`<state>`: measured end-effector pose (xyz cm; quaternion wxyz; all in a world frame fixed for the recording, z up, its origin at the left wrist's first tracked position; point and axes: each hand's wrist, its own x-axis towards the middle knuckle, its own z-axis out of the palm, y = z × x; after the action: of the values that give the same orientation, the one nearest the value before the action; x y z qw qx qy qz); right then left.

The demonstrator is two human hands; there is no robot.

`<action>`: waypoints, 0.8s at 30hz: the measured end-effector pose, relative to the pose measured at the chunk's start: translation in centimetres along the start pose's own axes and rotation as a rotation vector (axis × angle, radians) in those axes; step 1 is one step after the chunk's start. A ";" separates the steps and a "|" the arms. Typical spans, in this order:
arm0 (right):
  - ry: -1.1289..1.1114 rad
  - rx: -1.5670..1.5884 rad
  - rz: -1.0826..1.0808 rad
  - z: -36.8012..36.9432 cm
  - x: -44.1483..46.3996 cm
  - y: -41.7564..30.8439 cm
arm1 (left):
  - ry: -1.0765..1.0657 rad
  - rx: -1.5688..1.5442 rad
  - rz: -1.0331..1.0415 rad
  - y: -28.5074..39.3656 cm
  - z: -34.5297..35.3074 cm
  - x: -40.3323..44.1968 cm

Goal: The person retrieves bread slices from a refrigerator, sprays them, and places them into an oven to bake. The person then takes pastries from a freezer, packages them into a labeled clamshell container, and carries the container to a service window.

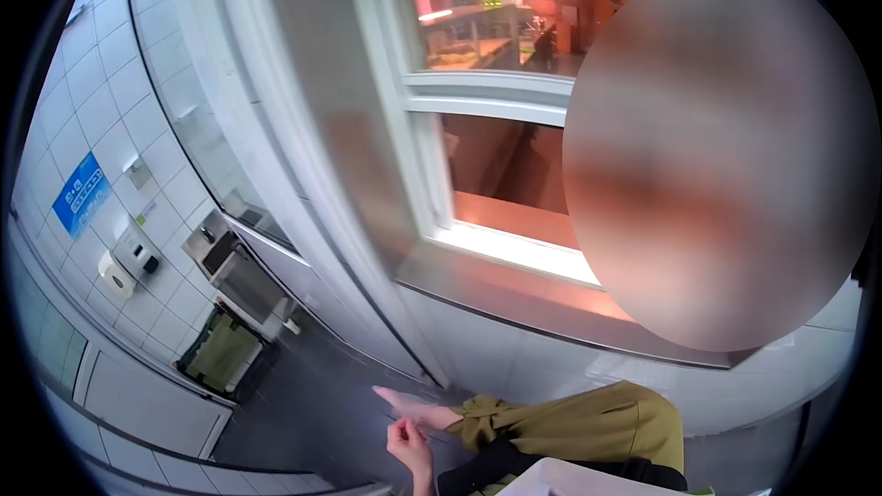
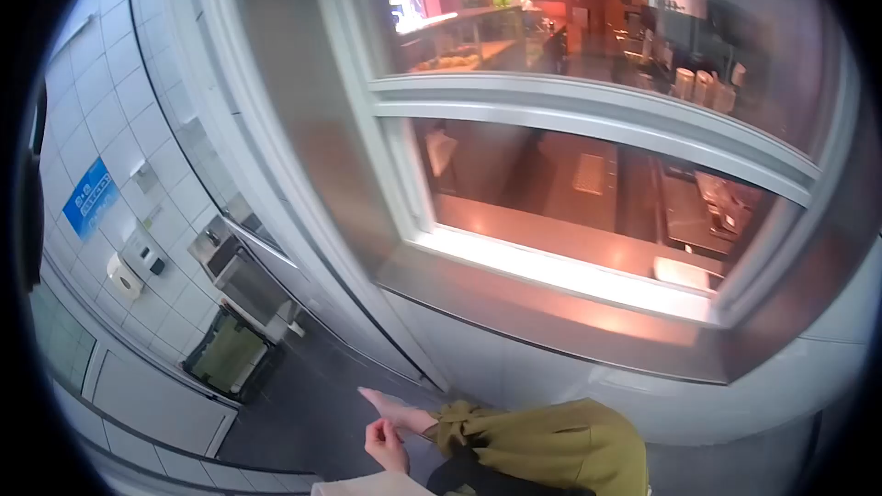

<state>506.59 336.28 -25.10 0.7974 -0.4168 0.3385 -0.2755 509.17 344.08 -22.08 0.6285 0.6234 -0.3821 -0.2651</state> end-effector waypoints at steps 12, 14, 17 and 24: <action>-0.691 0.240 0.533 6.7 36.9 -9.4 | -0.294 0.459 0.143 -1.5 -18.9 33.1; -0.653 0.195 0.453 -3.0 42.6 -2.4 | -0.178 0.509 -0.059 -5.2 -23.2 39.5; -0.603 -0.830 0.285 -12.3 47.2 7.0 | 0.045 0.302 -0.074 -7.8 -27.9 50.6; -0.632 -1.508 0.265 -2.2 74.1 12.1 | -0.581 0.518 -0.048 -16.8 -39.2 64.3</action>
<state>552.72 287.84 -59.35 0.3874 -0.8542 0.2385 0.2516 579.87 313.41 -26.30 0.3096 0.6693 -0.5836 -0.3401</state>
